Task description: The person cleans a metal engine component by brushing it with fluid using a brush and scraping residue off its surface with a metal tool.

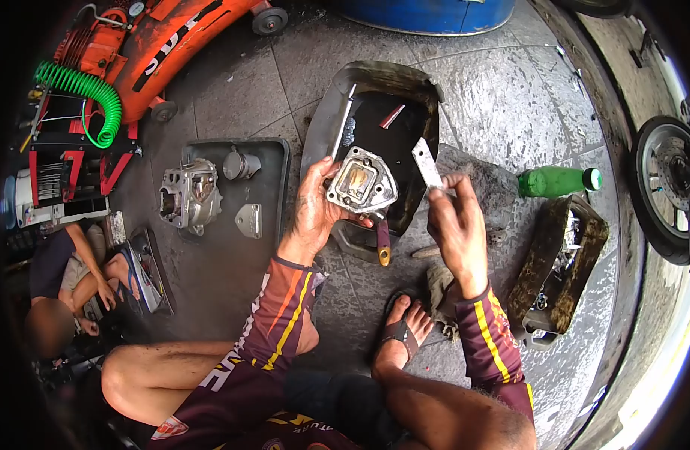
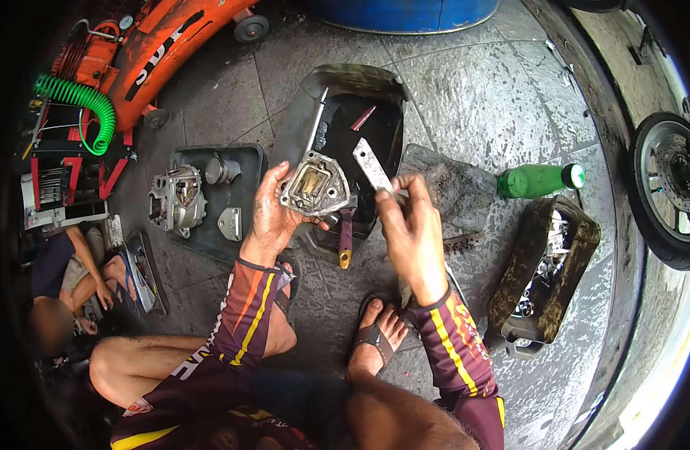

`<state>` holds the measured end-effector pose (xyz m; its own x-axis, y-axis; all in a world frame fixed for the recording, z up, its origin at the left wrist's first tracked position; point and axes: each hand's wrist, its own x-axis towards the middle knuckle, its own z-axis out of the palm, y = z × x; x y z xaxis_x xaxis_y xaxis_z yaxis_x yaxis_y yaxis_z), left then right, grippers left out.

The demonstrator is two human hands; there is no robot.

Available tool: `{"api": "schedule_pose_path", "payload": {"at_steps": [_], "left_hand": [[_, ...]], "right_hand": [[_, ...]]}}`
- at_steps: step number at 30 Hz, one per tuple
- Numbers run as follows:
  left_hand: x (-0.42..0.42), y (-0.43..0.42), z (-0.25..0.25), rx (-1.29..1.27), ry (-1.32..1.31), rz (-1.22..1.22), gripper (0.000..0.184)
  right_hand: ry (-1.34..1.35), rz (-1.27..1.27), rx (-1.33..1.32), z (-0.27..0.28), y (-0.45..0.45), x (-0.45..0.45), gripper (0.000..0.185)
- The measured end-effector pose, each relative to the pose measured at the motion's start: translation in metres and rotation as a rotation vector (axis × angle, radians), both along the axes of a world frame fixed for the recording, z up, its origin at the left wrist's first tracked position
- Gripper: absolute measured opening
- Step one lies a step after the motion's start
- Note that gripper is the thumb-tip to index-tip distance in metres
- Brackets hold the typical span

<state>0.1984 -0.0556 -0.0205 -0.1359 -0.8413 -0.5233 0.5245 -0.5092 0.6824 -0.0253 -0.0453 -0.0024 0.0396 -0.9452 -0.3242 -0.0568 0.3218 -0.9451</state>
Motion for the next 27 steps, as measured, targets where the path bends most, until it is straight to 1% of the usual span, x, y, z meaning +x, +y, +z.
{"api": "schedule_pose_path", "payload": {"at_steps": [1,2,3,5,6,7,9,10,11,13,14,15,16,17,18,19,21,22,23,25,26,27], "left_hand": [[-0.001,0.001,0.002,-0.008,-0.121,0.009,0.060],[-0.001,0.002,0.001,-0.022,-0.053,-0.002,0.054],[-0.001,0.002,-0.001,-0.025,-0.053,-0.003,0.054],[-0.001,0.004,-0.002,-0.149,-0.037,-0.086,0.050],[0.000,0.004,0.003,-0.178,-0.032,-0.143,0.042],[0.001,0.005,0.001,-0.175,-0.033,-0.139,0.042],[0.004,0.007,-0.008,-0.245,-0.089,-0.172,0.057],[0.001,0.010,-0.018,-0.237,-0.045,-0.082,0.065],[-0.005,0.016,-0.029,-0.187,0.064,0.122,0.069],[-0.038,0.014,-0.008,-0.093,-0.017,0.416,0.073],[-0.039,0.017,-0.001,-0.075,0.083,0.409,0.076],[-0.036,0.018,-0.007,-0.008,0.239,0.470,0.079],[-0.033,0.019,-0.012,-0.038,0.263,0.456,0.081],[-0.028,0.019,-0.017,-0.072,0.286,0.441,0.082],[-0.025,0.016,-0.012,-0.067,0.364,0.435,0.084],[-0.026,0.014,-0.003,-0.078,0.296,0.382,0.086],[-0.017,0.009,0.002,-0.154,0.265,0.277,0.088],[-0.020,0.006,0.010,-0.052,0.110,0.326,0.091],[-0.018,0.004,0.011,-0.050,0.110,0.323,0.091],[-0.013,0.003,0.018,-0.004,-0.037,0.252,0.096],[-0.016,0.001,0.021,0.064,-0.108,0.316,0.094],[-0.015,0.002,0.022,0.064,-0.108,0.319,0.094]], "right_hand": [[0.082,0.005,0.005,0.000,-0.007,0.008,0.021],[0.105,0.023,-0.016,-0.012,-0.011,0.013,0.031],[0.107,0.049,-0.016,-0.010,-0.014,0.018,0.034],[0.067,0.073,-0.132,-0.028,-0.013,0.030,0.036],[0.045,0.073,-0.075,-0.030,-0.012,0.033,0.033],[0.044,0.076,-0.072,-0.029,-0.010,0.036,0.033],[-0.145,-0.071,-0.036,-0.024,-0.007,0.044,0.030],[-0.215,-0.092,-0.034,-0.022,-0.004,0.048,0.028],[-0.148,-0.040,-0.001,-0.014,-0.003,0.046,0.031],[-0.199,-0.046,-0.094,-0.011,0.004,0.052,0.031],[-0.198,-0.047,-0.094,-0.010,0.005,0.051,0.031],[-0.249,0.017,-0.017,-0.010,0.007,0.049,0.030],[-0.299,0.080,0.062,-0.010,0.010,0.046,0.029],[-0.288,0.094,0.007,-0.013,0.012,0.047,0.023],[-0.253,0.104,0.003,-0.010,0.011,0.044,0.020],[-0.217,0.115,0.001,-0.006,0.009,0.040,0.018],[-0.314,0.024,-0.027,-0.011,0.004,0.035,0.017],[-0.260,0.003,-0.059,-0.010,0.000,0.031,0.016],[-0.176,0.023,-0.088,-0.008,-0.005,0.027,0.015],[0.160,0.071,-0.357,-0.002,-0.015,0.025,0.015],[0.161,0.072,-0.354,0.001,-0.018,0.025,0.015],[0.201,0.107,-0.420,0.005,-0.022,0.026,0.016]]}}
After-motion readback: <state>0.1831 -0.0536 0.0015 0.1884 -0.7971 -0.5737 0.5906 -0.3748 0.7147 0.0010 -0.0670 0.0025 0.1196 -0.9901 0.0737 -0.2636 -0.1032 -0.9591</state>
